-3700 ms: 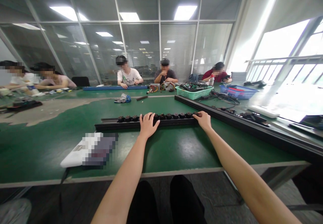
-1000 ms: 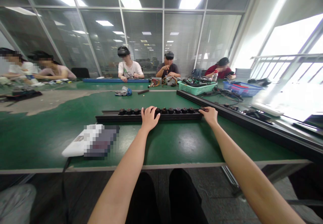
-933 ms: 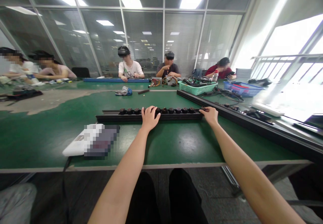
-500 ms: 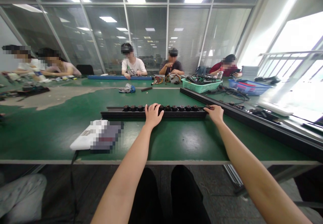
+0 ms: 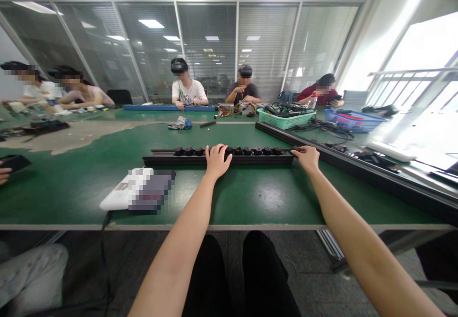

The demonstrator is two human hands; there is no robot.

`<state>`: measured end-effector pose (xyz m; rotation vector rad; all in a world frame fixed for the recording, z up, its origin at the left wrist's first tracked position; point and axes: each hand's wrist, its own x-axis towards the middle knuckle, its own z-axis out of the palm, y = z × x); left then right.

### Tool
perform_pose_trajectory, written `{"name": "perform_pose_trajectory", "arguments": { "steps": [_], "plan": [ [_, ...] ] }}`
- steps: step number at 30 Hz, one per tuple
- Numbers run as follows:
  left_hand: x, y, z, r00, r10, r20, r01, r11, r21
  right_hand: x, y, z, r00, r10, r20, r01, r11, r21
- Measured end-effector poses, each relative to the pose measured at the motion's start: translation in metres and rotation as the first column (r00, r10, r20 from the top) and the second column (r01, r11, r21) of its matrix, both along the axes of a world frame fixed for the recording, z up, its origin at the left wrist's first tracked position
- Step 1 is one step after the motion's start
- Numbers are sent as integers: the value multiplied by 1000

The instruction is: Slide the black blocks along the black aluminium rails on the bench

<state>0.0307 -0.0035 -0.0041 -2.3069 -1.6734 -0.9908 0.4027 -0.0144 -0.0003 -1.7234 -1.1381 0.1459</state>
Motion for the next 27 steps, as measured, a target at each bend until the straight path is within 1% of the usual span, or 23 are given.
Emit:
{"name": "perform_pose_trajectory", "arguments": {
  "steps": [3,5,7,9,14,18,21,22,24,25,27],
  "plan": [
    [0,0,0,1000,0,-3,0,1000,3,15,3,-5,995,-94,42,96,994,-53],
    [0,0,0,1000,0,-3,0,1000,7,27,4,-9,981,-168,96,178,978,-107],
    [0,0,0,1000,2,-3,-2,1000,8,38,5,-12,964,-207,165,233,959,-160],
    [0,0,0,1000,4,-3,-4,1000,5,46,5,-15,947,-229,226,271,945,-181],
    [0,0,1,1000,-1,2,1,1000,7,51,6,-19,898,-279,341,358,913,-196],
    [0,0,0,1000,0,2,0,1000,3,50,5,-20,879,-363,308,421,895,-146],
    [1,0,1,1000,-1,1,1,1000,2,48,1,-17,866,-413,280,456,883,-108],
    [1,0,1,1000,0,0,0,1000,1,46,0,-14,864,-416,285,460,882,-106],
    [1,0,1,1000,2,1,-2,1000,4,39,-3,-6,873,-365,324,416,904,-100],
    [1,0,0,1000,2,3,-2,1000,8,32,-4,-3,882,-311,354,364,927,-91],
    [1,0,0,1000,1,6,-1,1000,12,15,-4,4,897,-178,405,214,976,-46]
  ]
}}
